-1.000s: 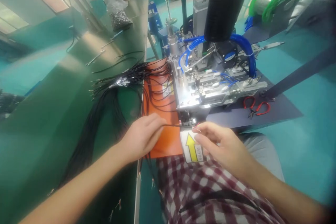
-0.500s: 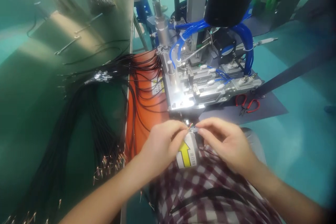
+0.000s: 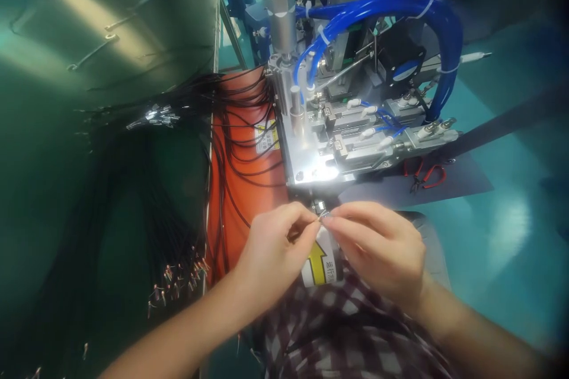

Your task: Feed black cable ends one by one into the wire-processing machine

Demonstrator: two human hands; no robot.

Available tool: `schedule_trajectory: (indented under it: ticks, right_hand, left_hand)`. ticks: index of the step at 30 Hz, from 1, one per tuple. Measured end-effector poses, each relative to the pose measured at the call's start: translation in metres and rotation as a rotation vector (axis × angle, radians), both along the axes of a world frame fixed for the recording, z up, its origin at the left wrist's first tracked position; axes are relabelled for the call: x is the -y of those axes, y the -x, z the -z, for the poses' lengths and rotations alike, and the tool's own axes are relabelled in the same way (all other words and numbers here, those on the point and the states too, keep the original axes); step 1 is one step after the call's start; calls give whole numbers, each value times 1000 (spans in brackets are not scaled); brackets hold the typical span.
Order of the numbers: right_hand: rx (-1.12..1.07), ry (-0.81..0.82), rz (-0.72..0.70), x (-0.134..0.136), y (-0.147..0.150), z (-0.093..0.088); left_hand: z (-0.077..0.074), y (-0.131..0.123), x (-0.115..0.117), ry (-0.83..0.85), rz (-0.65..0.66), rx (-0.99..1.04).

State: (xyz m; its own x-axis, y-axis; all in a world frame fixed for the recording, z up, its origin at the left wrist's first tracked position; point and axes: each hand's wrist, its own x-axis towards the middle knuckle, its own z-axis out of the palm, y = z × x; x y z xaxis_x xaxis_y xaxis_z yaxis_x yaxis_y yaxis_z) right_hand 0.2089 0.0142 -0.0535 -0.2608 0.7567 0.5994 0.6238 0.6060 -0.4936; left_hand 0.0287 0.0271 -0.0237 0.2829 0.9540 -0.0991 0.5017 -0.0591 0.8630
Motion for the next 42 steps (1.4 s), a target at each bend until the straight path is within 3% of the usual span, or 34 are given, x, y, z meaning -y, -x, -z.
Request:
schedule_trajectory:
  ticks: [3,9,13,21,26,29,34,36,39,40,42]
  right_hand:
    - [-182,116,40,2,8,-2]
    - [-618,967,151,1,21,-18]
    - [-704,1131,126,-4,18,-23]
    - [-678,1213,46,-6,12,-27]
    - [-630,1199,44,-5,11,-26]
    - [-557,1099,65,0,10,-25]
    - [-313,756,53,8,9,-27]
    - [-321,819,43,8,9,-27]
    - [-504,1103,18,4,8,-27]
    - [-562,1171,4,2,8,-26]
    - [-631,1207,-3,1,8,-26]
  left_hand:
    - [-1,-1,1,101,-57,142]
    - [-2,-4,-2,380,-137,401]
    - [-4,-1,-7,480,-67,480]
    - [-7,12,-15,731,144,620]
    - [-9,11,-19,713,163,640]
    - [-10,8,-19,671,81,601]
    - [-8,5,-11,489,-28,453]
    - [-5,4,-5,241,-43,362]
    - [0,1,3,-89,-8,222]
    - [0,0,3,-87,-4,218]
    - [-2,-1,1,86,-16,262]
